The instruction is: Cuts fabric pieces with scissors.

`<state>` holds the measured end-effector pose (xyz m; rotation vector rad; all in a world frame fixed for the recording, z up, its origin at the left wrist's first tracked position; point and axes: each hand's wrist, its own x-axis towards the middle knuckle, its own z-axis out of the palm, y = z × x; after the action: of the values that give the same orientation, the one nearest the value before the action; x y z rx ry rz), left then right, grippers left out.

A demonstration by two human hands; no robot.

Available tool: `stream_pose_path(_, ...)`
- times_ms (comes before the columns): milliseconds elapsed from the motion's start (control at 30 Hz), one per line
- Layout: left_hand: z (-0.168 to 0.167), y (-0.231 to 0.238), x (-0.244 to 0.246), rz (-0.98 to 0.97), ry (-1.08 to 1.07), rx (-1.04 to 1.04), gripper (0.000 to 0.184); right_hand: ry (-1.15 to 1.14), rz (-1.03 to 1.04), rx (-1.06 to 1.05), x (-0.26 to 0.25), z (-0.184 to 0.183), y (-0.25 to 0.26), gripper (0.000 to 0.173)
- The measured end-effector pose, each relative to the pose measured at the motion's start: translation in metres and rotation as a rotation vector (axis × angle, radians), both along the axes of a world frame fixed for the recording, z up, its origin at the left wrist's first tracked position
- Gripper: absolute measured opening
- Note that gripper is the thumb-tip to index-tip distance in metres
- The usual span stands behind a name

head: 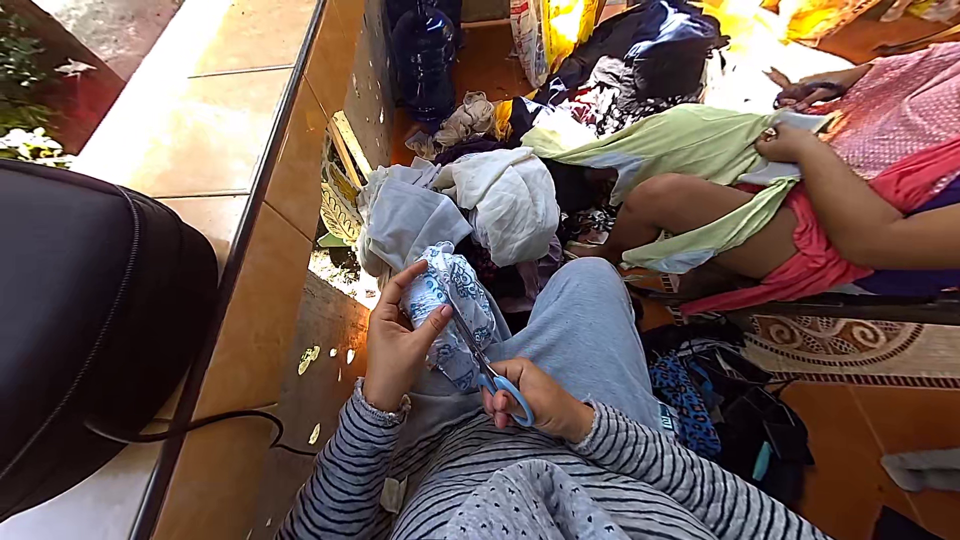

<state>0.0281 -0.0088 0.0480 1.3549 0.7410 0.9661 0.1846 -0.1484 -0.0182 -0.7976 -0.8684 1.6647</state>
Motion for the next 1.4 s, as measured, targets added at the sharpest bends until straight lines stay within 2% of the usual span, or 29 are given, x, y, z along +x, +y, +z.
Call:
stream_pose_path(133, -0.002, 0.001, -0.003, -0.061, 0.017, -0.014, 0.073, -0.007, 0.027, -0.032, 0.001, 0.001, 0.000, 0.041)
stream_pose_path(233, -0.001, -0.003, -0.003, -0.091, 0.014, -0.012, 0.071, 0.004, 0.025, -0.021, 0.001, 0.002, 0.004, 0.045)
stream_pose_path(300, -0.003, -0.005, -0.004, -0.074, 0.002, 0.011, 0.058, 0.015, 0.017, -0.015, 0.001, 0.002, 0.006, 0.044)
stream_pose_path(367, -0.006, -0.004, -0.004, -0.002, -0.009, 0.039, 0.037, 0.038, -0.011, -0.027, 0.000, 0.002, 0.006, 0.042)
stream_pose_path(467, -0.008, 0.000, -0.003, 0.118, -0.090, -0.068, 0.022, 0.090, -0.031, -0.061, -0.001, 0.000, 0.004, 0.040)
stream_pose_path(533, -0.002, 0.003, -0.005, 0.145, -0.088, -0.186, 0.025, 0.034, 0.093, -0.080, 0.006, 0.000, 0.002, 0.040)
stream_pose_path(600, 0.001, 0.009, -0.010, 0.128, -0.055, -0.265, 0.038, -0.125, 0.348, -0.060, 0.025, 0.003, 0.003, 0.039)
stream_pose_path(667, 0.001, 0.016, -0.020, 0.073, 0.009, -0.257, 0.047, -0.262, 0.538, 0.001, 0.048, 0.006, 0.007, 0.030)
stream_pose_path(700, 0.000, 0.018, -0.026, 0.043, 0.057, -0.238, 0.046, -0.307, 0.560, 0.025, 0.060, 0.007, 0.010, 0.028)
stream_pose_path(767, -0.004, 0.018, -0.037, -0.060, 0.132, -0.202, 0.038, -0.366, 0.409, 0.044, 0.078, 0.010, 0.019, 0.029)
stream_pose_path(833, -0.009, 0.016, -0.044, -0.184, 0.188, -0.171, 0.029, -0.429, 0.058, -0.010, 0.082, 0.016, 0.036, 0.021)
stream_pose_path(900, -0.015, 0.010, -0.044, -0.295, 0.238, -0.129, 0.024, -0.590, -0.278, -0.066, 0.076, 0.017, 0.065, 0.016)
stream_pose_path(967, -0.019, 0.004, -0.039, -0.394, 0.267, -0.086, 0.024, -0.800, -0.460, -0.123, 0.066, 0.013, 0.096, 0.024)
stream_pose_path(1033, -0.023, -0.002, -0.031, -0.474, 0.302, -0.048, 0.024, -0.930, -0.494, -0.139, 0.052, 0.012, 0.122, 0.034)
stream_pose_path(1167, -0.033, -0.012, -0.018, -0.554, 0.460, -0.009, 0.025, -1.088, -0.333, -0.152, 0.020, 0.022, 0.159, 0.049)
stream_pose_path(1200, -0.036, -0.013, -0.017, -0.566, 0.510, 0.000, 0.025, -1.131, -0.267, -0.154, 0.013, 0.023, 0.164, 0.047)
stream_pose_path(1300, -0.037, -0.012, -0.019, -0.582, 0.581, 0.010, 0.025, -1.258, -0.108, -0.166, 0.002, 0.017, 0.171, 0.029)
stream_pose_path(1333, -0.035, -0.008, -0.022, -0.571, 0.574, 0.006, 0.026, -1.239, -0.149, -0.155, 0.004, 0.014, 0.170, 0.026)
stream_pose_path(1400, -0.027, 0.003, -0.033, -0.482, 0.527, 0.010, 0.026, -1.078, -0.407, -0.091, 0.019, 0.009, 0.164, 0.026)
